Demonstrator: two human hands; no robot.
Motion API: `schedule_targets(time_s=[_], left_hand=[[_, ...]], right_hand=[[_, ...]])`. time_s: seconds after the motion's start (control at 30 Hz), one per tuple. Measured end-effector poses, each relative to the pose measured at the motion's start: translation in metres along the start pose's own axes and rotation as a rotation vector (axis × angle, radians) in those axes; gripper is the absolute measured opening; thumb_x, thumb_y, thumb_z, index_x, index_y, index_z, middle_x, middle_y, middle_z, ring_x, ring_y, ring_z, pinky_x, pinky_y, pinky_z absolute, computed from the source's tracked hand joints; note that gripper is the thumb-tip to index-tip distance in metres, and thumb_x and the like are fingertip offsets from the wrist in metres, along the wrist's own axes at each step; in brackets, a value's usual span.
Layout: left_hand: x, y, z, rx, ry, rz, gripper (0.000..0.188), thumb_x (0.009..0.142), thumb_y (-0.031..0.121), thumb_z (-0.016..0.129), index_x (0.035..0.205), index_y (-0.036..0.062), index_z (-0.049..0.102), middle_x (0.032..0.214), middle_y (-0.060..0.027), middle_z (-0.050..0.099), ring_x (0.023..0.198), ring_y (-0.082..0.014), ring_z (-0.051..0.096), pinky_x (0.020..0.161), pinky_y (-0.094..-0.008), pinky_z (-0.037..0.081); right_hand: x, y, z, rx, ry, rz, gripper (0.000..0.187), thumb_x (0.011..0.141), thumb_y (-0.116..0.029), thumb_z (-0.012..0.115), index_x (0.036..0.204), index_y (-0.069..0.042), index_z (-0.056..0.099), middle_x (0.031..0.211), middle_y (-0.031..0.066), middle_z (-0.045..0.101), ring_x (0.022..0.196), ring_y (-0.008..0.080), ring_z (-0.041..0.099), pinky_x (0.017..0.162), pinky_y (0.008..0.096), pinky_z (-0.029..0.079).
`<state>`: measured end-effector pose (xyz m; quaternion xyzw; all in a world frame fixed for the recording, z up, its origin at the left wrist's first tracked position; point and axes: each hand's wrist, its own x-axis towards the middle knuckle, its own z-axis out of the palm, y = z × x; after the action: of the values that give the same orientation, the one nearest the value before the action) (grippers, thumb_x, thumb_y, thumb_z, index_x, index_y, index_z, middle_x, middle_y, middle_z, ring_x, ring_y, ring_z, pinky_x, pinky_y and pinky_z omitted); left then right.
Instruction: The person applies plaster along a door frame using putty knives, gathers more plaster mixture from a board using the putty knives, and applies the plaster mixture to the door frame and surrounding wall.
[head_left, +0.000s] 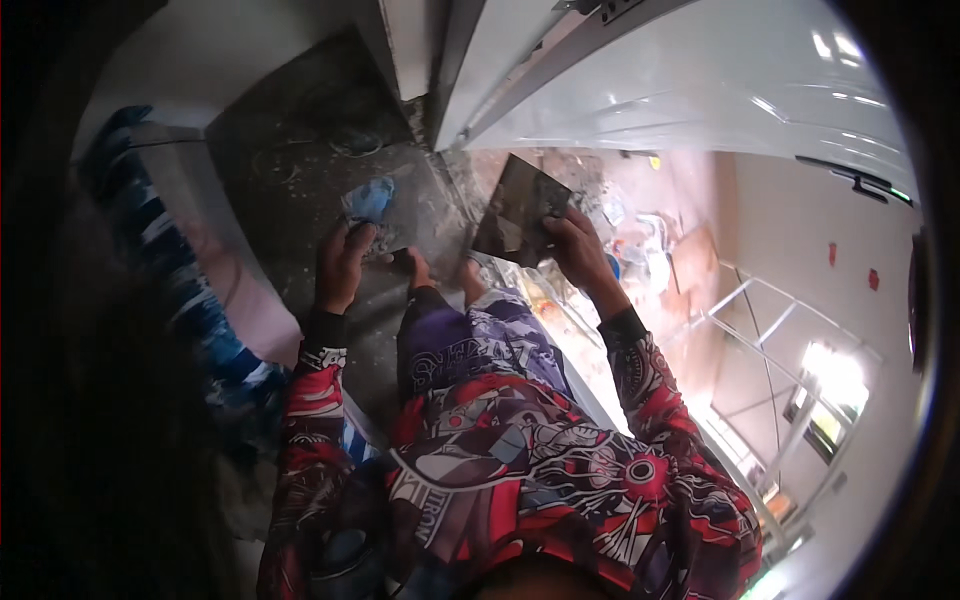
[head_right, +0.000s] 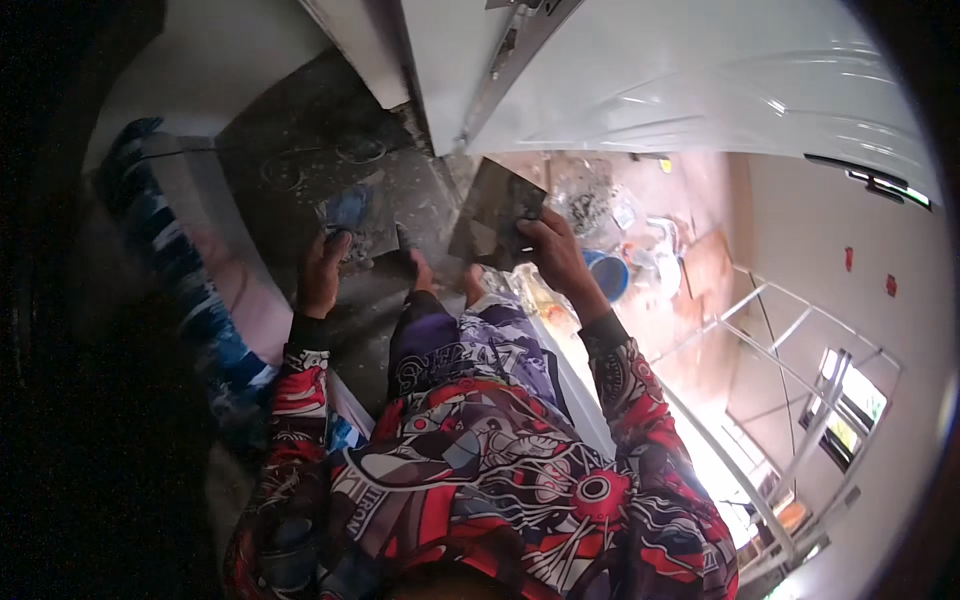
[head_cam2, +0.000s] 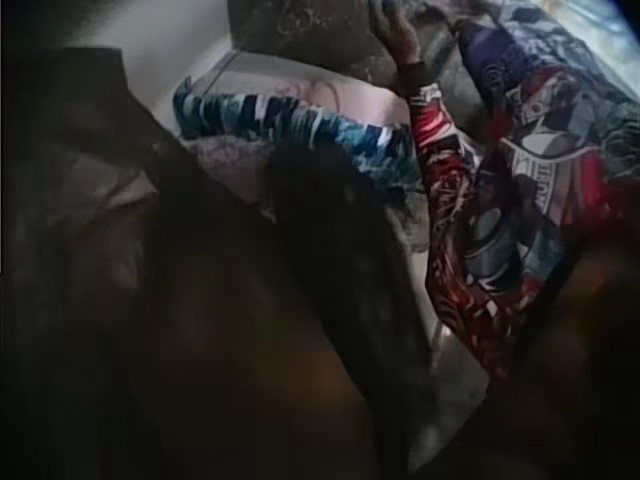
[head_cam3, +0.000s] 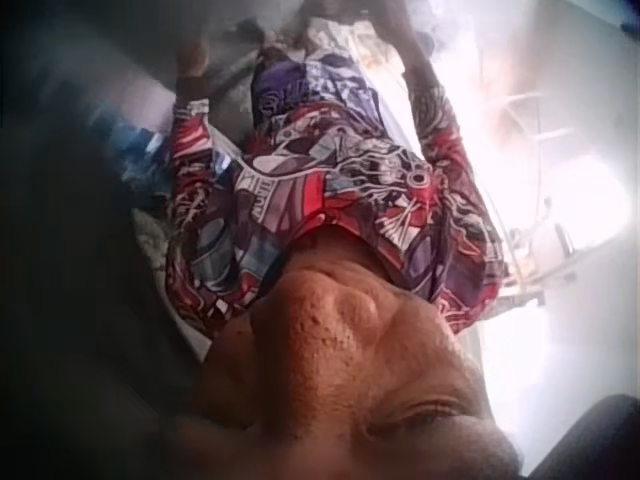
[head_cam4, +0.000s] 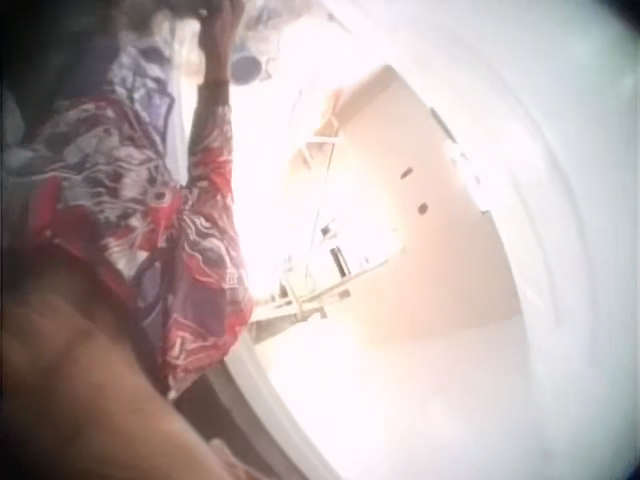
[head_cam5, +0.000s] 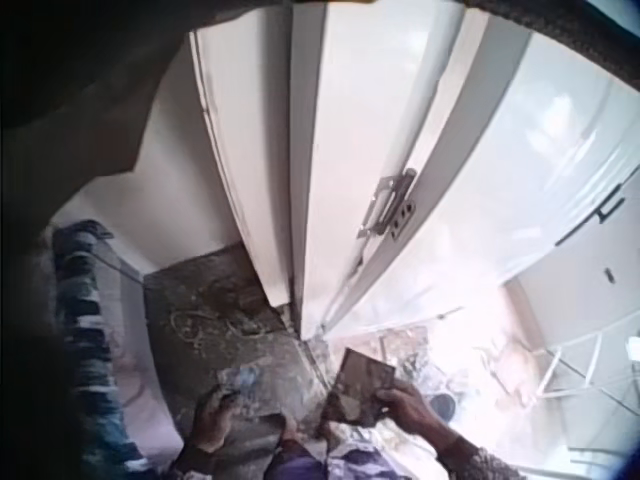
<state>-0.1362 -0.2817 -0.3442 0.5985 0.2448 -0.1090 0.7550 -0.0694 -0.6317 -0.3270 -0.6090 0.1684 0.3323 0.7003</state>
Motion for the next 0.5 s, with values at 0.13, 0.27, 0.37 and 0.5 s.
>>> schedule_targets(time_s=[0.13, 0.27, 0.37, 0.5], left_hand=[[0.026, 0.024, 0.036, 0.293, -0.176, 0.239, 0.021, 0.096, 0.015, 0.062, 0.110, -0.0006, 0.063, 0.093, -0.0084, 0.068, 0.086, -0.0145, 0.064, 0.072, -0.0290, 0.051], [0.031, 0.075, 0.074, 0.747, -0.350, 0.706, 0.026, 0.087, 0.004, 0.064, 0.113, 0.0053, 0.065, 0.097, -0.0126, 0.068, 0.080, -0.0260, 0.064, 0.070, -0.0357, 0.052], [0.037, 0.080, 0.081, 0.843, -0.428, 0.861, 0.035, 0.082, 0.001, 0.063, 0.117, 0.0082, 0.065, 0.100, -0.0119, 0.068, 0.079, -0.0303, 0.063, 0.070, -0.0395, 0.051], [0.010, 0.084, 0.081, 0.932, -0.537, 0.722, 0.043, 0.080, 0.000, 0.061, 0.121, 0.0088, 0.064, 0.101, -0.0105, 0.069, 0.080, -0.0300, 0.063, 0.068, -0.0409, 0.050]], right_hand=[[0.008, -0.010, -0.013, 0.007, 0.051, -0.015, 0.024, 0.092, -0.019, 0.055, 0.108, -0.002, 0.060, 0.093, 0.0067, 0.065, 0.078, 0.0156, 0.066, 0.065, 0.0302, 0.057], [0.009, -0.037, -0.003, -0.011, 0.112, -0.063, 0.024, 0.093, -0.020, 0.053, 0.108, -0.001, 0.060, 0.091, 0.0061, 0.065, 0.077, 0.0143, 0.066, 0.063, 0.0286, 0.056], [0.013, -0.041, -0.005, -0.014, 0.127, -0.088, 0.026, 0.093, -0.019, 0.053, 0.110, 0.000, 0.059, 0.092, 0.0068, 0.066, 0.077, 0.0149, 0.066, 0.064, 0.0292, 0.057], [-0.004, -0.035, 0.004, 0.077, 0.168, -0.070, 0.028, 0.093, -0.018, 0.052, 0.113, 0.000, 0.059, 0.095, 0.0084, 0.066, 0.077, 0.0158, 0.067, 0.064, 0.0303, 0.058]])
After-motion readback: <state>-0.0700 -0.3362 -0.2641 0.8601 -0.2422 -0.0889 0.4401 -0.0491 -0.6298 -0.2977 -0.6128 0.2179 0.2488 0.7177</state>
